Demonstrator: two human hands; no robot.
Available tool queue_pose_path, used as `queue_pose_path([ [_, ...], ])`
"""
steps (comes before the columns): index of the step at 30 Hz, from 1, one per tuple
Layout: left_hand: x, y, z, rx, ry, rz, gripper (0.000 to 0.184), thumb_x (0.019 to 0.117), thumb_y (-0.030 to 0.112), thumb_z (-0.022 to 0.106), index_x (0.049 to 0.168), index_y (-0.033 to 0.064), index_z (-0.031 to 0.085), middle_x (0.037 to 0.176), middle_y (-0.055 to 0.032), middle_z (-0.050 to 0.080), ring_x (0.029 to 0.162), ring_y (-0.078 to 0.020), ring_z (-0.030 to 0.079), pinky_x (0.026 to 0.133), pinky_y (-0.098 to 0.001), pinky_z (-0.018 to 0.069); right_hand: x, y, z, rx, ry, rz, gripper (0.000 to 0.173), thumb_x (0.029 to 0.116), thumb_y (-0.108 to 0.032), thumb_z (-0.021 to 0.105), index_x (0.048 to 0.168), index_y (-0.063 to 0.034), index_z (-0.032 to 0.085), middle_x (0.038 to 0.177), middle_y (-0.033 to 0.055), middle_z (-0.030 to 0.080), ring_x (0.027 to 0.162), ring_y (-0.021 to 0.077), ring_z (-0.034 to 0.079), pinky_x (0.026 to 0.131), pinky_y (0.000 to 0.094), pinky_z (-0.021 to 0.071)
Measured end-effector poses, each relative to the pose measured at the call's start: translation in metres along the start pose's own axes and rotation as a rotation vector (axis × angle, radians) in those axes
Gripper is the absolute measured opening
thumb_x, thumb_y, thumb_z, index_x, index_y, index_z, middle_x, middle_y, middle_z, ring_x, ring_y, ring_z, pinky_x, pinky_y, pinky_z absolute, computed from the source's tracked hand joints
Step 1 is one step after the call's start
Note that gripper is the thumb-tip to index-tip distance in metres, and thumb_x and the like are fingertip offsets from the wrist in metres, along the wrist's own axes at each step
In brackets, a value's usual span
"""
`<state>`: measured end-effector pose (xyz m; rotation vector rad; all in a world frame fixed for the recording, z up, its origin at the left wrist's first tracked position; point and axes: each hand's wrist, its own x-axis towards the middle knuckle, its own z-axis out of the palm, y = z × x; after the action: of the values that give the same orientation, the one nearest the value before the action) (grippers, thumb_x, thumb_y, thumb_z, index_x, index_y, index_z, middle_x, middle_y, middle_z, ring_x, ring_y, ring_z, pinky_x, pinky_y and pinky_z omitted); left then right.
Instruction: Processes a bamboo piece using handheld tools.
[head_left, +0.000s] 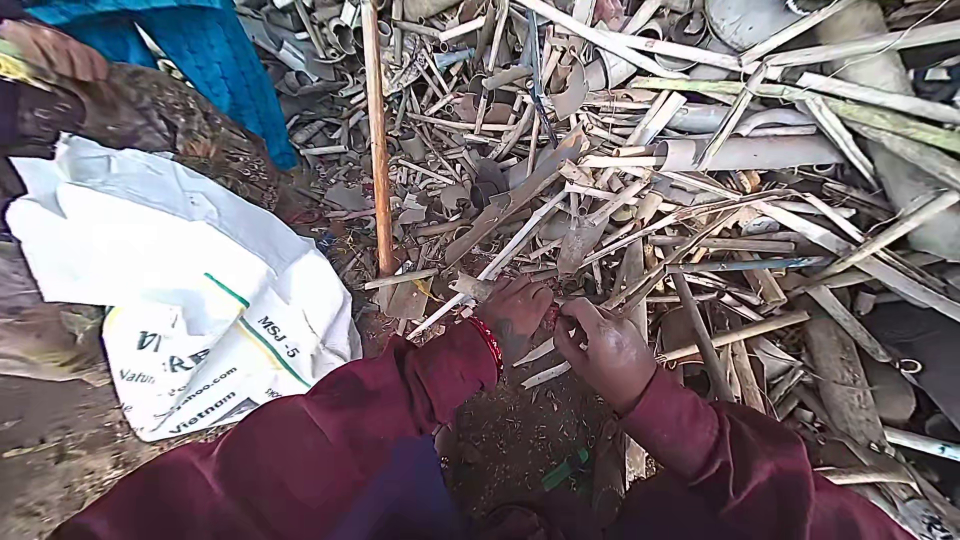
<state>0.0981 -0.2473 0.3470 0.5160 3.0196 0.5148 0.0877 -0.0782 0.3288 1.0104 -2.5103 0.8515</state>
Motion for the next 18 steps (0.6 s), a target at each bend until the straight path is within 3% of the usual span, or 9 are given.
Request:
queue_pose_path([
  [3,-0.001,0.004,0.001,-0.028,-0.021,-0.039,0.027,0.0925,-0.009,0.056,0.119,-0.0112,0.063,0.121,-0.0280,0.066,0.124,-0.0455,0.058,0.105,-0.0565,0.0421,0.001,0.002,0.004,-0.073,0.074,-0.087,0.017,0.0898,-0.007,0.061,0.092,0.0062,0.071,0.077,0.0177,0.072,0.068,0.0314,0.073,0.063,0.0419,0.0602],
  [7,-0.003,0.005,0.006,-0.044,0.069,-0.008,0.025,0.0906,-0.011,0.056,0.114,-0.0129,0.064,0.115,-0.0290,0.067,0.118,-0.0466,0.060,0.101,-0.0567,0.0447,0.004,0.007,0.005,-0.025,0.122,-0.086,0.013,0.0871,-0.004,0.061,0.090,0.0042,0.071,0.073,0.0165,0.071,0.065,0.0298,0.072,0.059,0.0413,0.0589],
  [9,-0.004,0.005,0.006,-0.036,0.087,-0.002,0.025,0.0914,-0.011,0.056,0.115,-0.0126,0.065,0.118,-0.0293,0.067,0.122,-0.0468,0.059,0.104,-0.0578,0.0426,0.006,0.009,0.003,0.107,0.110,-0.039,0.016,0.0860,-0.003,0.061,0.092,0.0040,0.073,0.071,0.0143,0.070,0.061,0.0227,0.068,0.059,0.0346,0.0563],
  [12,-0.006,0.003,0.005,-0.037,0.150,0.043,0.026,0.0860,-0.014,0.059,0.110,-0.0108,0.067,0.115,-0.0277,0.068,0.119,-0.0460,0.060,0.101,-0.0587,0.0423,0.007,0.016,-0.005,0.339,-0.005,0.026,0.016,0.0923,-0.005,0.058,0.094,0.0051,0.070,0.075,0.0114,0.068,0.064,0.0100,0.064,0.064,0.0227,0.0538],
  [14,-0.008,0.002,0.005,-0.034,0.208,0.076,0.024,0.0830,-0.015,0.062,0.105,-0.0102,0.068,0.109,-0.0270,0.069,0.113,-0.0459,0.063,0.097,-0.0585,0.0452,0.008,0.023,-0.010,0.385,-0.086,-0.011,0.020,0.0966,-0.007,0.056,0.102,0.0065,0.071,0.081,0.0137,0.072,0.069,0.0120,0.069,0.069,0.0243,0.0584],
  [18,-0.010,0.006,-0.006,-0.046,0.055,-0.023,0.029,0.0879,-0.013,0.057,0.117,-0.0119,0.064,0.119,-0.0291,0.066,0.124,-0.0461,0.058,0.109,-0.0577,0.0384,0.004,0.024,-0.014,0.220,-0.125,-0.125,0.031,0.0980,-0.021,0.058,0.111,0.0041,0.070,0.086,0.0137,0.073,0.072,0.0205,0.071,0.069,0.0326,0.0587],
])
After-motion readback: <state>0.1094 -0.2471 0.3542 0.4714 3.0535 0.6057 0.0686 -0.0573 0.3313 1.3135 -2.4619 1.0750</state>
